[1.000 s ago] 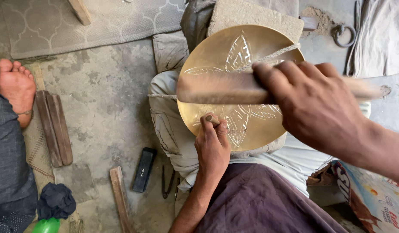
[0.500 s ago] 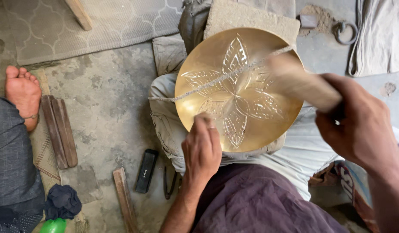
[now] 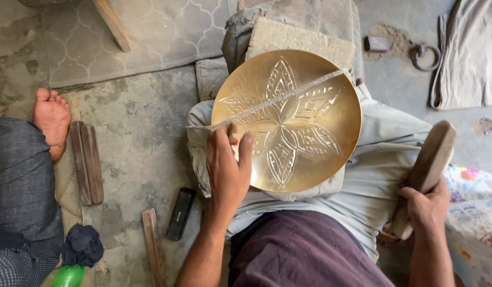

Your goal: The person sits on the floor with a brass plate resting on a sandbag, holds a small punch against the plate's etched floral pattern, and repeatedly strikes the punch with a wooden mallet, repositioning the punch around the design to deepen the engraving.

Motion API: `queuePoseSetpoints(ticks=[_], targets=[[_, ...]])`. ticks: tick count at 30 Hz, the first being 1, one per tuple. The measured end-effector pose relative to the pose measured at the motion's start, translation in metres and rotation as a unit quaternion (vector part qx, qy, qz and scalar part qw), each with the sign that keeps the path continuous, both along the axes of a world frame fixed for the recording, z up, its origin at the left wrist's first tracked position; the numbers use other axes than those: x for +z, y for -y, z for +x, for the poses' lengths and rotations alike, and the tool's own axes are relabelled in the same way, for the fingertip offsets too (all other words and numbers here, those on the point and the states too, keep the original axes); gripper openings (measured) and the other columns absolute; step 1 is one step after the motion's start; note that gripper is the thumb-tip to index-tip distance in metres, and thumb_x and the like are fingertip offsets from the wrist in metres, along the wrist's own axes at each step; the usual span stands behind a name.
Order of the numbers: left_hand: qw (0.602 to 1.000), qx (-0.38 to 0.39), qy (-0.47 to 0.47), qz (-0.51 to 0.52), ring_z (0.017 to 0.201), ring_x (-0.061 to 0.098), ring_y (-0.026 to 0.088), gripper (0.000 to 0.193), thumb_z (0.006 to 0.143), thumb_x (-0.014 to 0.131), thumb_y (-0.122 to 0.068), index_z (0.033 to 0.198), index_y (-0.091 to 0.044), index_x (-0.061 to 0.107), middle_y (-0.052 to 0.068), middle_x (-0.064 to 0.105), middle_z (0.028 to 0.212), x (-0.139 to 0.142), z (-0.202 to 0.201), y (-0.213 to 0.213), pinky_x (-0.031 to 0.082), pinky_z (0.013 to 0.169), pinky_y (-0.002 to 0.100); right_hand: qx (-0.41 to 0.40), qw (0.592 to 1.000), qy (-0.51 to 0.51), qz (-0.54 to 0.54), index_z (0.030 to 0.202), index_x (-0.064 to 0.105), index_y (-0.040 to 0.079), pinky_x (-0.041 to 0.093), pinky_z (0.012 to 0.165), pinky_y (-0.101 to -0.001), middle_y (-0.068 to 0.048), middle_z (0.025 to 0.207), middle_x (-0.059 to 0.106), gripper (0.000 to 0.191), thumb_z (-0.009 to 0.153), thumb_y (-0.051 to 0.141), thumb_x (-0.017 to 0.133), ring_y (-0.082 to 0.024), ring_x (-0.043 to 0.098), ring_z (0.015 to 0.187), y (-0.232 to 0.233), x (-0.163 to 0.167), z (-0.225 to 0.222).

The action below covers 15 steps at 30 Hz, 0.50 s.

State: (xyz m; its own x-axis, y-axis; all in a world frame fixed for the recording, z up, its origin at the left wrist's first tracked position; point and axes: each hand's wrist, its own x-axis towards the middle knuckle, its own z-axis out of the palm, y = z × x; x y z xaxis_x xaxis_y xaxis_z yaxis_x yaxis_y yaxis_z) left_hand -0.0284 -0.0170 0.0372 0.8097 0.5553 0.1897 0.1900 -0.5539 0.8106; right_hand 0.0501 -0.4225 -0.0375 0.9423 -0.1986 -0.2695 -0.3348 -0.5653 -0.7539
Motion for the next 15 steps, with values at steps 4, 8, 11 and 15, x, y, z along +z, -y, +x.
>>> queuePoseSetpoints(ticks=[4, 8, 11, 15], targets=[[1.000, 0.005, -0.024, -0.005, 0.089, 0.070, 0.026, 0.024, 0.107, 0.057, -0.019, 0.116, 0.001, 0.065, 0.015, 0.069, 0.102, 0.012, -0.038, 0.016, 0.055, 0.078, 0.038, -0.012, 0.997, 0.014, 0.071, 0.112, 0.061, -0.001, 0.054, 0.081, -0.0315, -0.007, 0.105, 0.070, 0.036, 0.078, -0.010, 0.071, -0.016, 0.067, 0.092, -0.002, -0.001, 0.007], [0.975, 0.108, -0.055, -0.187, 0.077, 0.074, 0.017, 0.026, 0.100, 0.059, -0.023, 0.109, 0.000, 0.065, 0.010, 0.072, 0.094, 0.007, -0.066, 0.030, 0.065, 0.063, 0.030, -0.001, 0.998, 0.026, 0.053, 0.112, 0.063, 0.000, 0.054, 0.080, -0.0317, -0.007, 0.101, 0.071, 0.036, 0.078, -0.009, 0.072, -0.017, 0.067, 0.090, -0.005, 0.003, 0.009], [0.960, 0.121, -0.065, -0.244, 0.075, 0.078, 0.015, 0.025, 0.102, 0.061, -0.023, 0.104, 0.002, 0.059, 0.009, 0.074, 0.086, 0.000, -0.073, 0.032, 0.064, 0.066, 0.027, 0.015, 0.997, 0.051, 0.050, 0.111, 0.062, -0.001, 0.054, 0.081, -0.0316, -0.007, 0.099, 0.071, 0.034, 0.079, -0.009, 0.072, -0.017, 0.067, 0.090, -0.004, -0.001, 0.006], [0.958, 0.087, -0.036, -0.270, 0.076, 0.075, 0.018, 0.023, 0.096, 0.067, -0.018, 0.106, 0.001, 0.058, 0.010, 0.073, 0.087, -0.005, -0.064, 0.032, 0.064, 0.065, 0.028, 0.019, 0.997, 0.066, 0.036, 0.112, 0.062, -0.001, 0.054, 0.081, -0.0315, -0.008, 0.103, 0.071, 0.035, 0.080, -0.007, 0.073, -0.017, 0.067, 0.090, 0.000, -0.008, 0.001]])
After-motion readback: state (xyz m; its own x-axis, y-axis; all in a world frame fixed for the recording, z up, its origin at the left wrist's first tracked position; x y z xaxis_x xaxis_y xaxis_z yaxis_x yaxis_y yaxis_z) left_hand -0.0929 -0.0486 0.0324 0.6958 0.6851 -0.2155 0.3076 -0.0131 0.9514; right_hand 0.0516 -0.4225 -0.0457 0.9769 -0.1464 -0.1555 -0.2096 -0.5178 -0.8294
